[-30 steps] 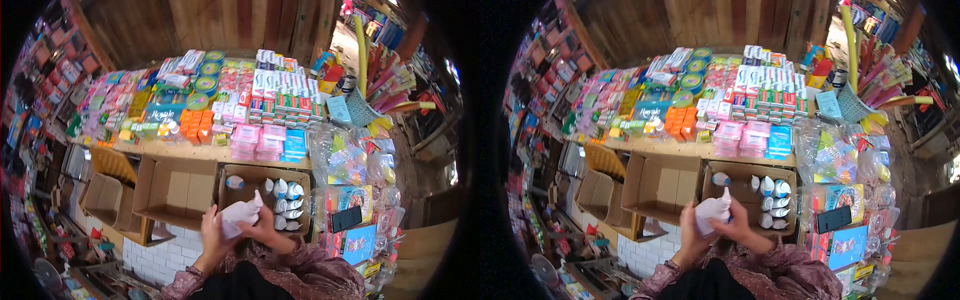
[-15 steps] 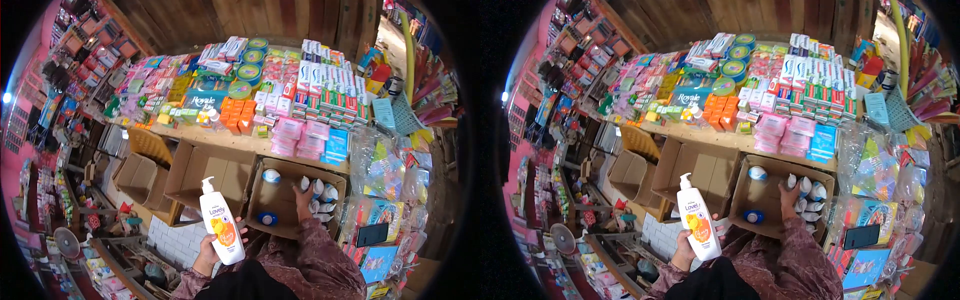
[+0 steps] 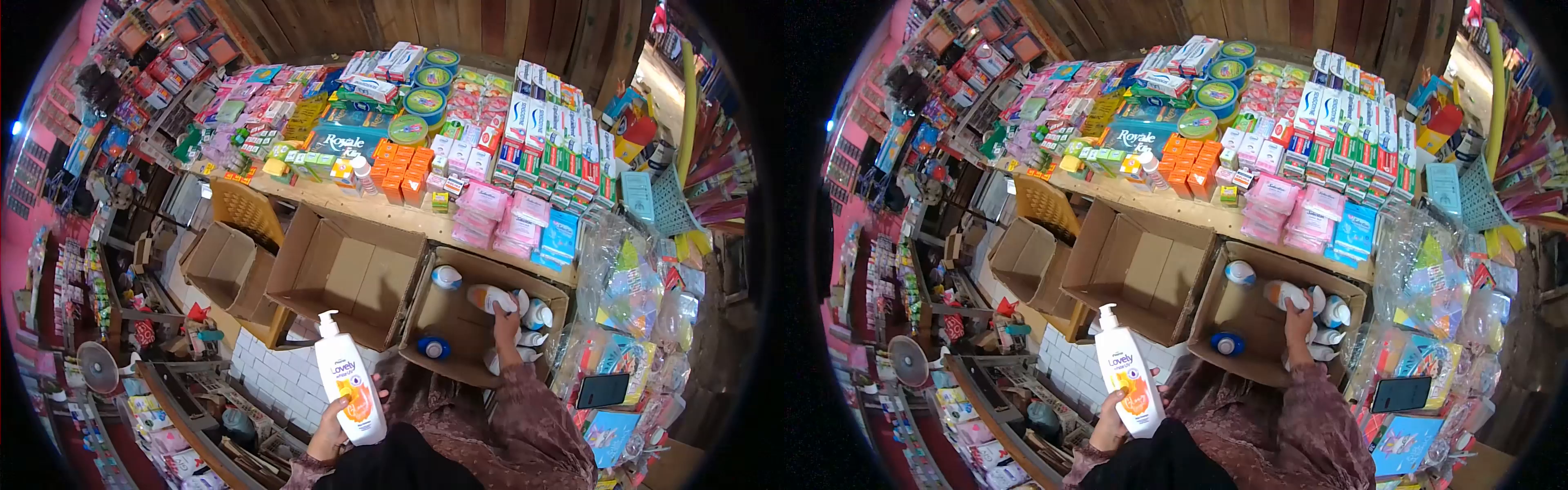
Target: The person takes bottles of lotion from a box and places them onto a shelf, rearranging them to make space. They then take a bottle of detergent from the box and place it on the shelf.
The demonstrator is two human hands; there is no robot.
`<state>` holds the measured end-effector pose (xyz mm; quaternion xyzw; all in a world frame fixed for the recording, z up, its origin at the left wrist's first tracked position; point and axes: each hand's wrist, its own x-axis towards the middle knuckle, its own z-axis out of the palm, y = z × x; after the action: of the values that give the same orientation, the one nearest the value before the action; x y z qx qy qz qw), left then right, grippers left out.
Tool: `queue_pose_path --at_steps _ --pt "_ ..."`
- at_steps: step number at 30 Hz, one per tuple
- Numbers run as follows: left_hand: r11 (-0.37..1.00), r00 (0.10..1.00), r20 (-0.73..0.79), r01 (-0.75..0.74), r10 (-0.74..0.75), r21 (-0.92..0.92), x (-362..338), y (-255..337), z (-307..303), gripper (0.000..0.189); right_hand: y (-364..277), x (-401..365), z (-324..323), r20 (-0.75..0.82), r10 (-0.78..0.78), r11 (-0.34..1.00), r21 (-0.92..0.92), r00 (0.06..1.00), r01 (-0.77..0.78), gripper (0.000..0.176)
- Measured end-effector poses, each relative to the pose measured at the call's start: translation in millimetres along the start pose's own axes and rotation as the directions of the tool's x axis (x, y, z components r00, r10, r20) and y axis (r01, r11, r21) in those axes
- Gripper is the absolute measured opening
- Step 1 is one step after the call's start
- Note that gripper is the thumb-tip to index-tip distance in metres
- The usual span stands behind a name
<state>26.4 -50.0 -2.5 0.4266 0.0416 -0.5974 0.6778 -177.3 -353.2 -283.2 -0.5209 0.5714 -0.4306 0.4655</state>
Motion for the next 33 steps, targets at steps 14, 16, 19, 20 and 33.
queue_pose_path --at_steps 14,16,19,20,33 --pt "0.956 0.937 0.203 -0.260 0.284 -0.135 -41.5 -3.0 -13.6 0.086 -351.1 -89.9 71.6 0.766 -0.341 0.923 0.384 0.545 0.038 0.034" --pt "0.930 0.917 0.210 -0.293 0.339 -0.222 -63.2 -10.5 -28.7 0.075 -353.4 -133.1 106.9 0.850 -0.402 0.895 0.443 0.340 -0.049 0.037" --pt "0.851 0.872 0.138 -0.405 0.469 -0.335 -104.0 -22.3 -53.3 0.064 -362.9 -201.9 142.6 0.942 -0.330 0.901 0.336 0.069 -0.277 0.038" --pt "0.809 0.850 0.097 -0.451 0.519 -0.376 -116.5 -29.5 -63.4 0.064 -365.7 -228.0 151.8 0.945 -0.327 0.894 0.303 -0.018 -0.331 0.038" --pt "0.135 0.295 -0.638 -0.948 0.711 -0.288 -305.4 -172.5 -170.1 0.070 -285.7 -537.9 124.5 0.578 -0.313 0.950 0.203 -0.754 -0.239 0.084"
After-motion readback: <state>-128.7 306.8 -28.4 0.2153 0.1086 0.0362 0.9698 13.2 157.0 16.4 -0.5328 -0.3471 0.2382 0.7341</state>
